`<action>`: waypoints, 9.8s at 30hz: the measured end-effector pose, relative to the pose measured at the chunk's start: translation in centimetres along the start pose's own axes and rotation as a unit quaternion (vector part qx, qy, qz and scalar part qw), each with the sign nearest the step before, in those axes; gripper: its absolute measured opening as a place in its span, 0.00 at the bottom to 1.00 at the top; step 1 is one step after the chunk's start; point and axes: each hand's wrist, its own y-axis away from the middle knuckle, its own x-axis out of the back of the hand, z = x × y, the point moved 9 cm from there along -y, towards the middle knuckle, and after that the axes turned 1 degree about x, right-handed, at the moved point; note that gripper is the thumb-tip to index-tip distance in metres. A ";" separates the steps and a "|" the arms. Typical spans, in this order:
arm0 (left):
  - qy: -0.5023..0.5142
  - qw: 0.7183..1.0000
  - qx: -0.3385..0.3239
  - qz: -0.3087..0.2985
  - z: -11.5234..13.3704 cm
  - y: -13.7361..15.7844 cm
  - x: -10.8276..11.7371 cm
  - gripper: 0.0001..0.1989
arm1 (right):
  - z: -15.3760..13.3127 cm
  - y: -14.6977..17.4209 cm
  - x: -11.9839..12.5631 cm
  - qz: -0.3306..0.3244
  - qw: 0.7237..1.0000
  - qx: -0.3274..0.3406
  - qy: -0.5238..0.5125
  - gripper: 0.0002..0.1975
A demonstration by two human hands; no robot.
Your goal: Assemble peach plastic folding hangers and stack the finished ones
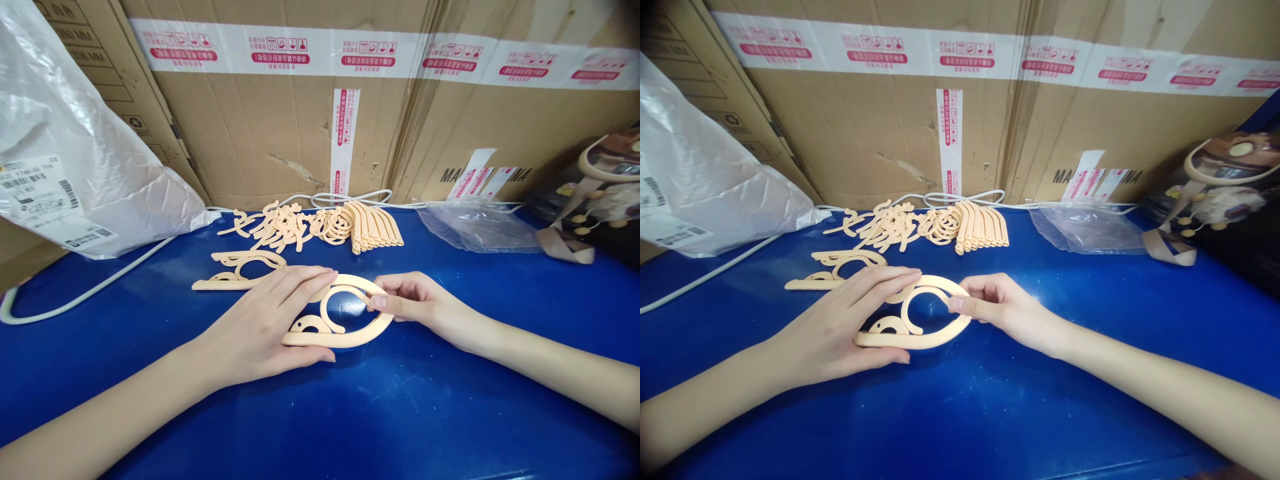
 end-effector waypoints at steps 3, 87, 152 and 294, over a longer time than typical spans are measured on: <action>-0.032 0.999 -0.004 0.010 0.2 -0.1 0.2 0.33 | -0.1 -0.1 0.0 0.003 1.000 0.008 0.009 0.16; -0.038 0.960 0.202 -0.190 -12.2 3.0 3.1 0.24 | -2.5 0.7 -0.7 0.000 0.807 0.225 0.546 0.18; -0.036 0.894 0.360 -0.265 -18.5 6.6 4.8 0.47 | -2.5 0.7 -0.6 0.003 0.803 0.229 0.550 0.18; 0.009 0.981 0.085 -0.176 -1.9 0.2 -2.8 0.26 | -1.9 -0.4 12.9 0.299 0.629 -0.101 0.711 0.13</action>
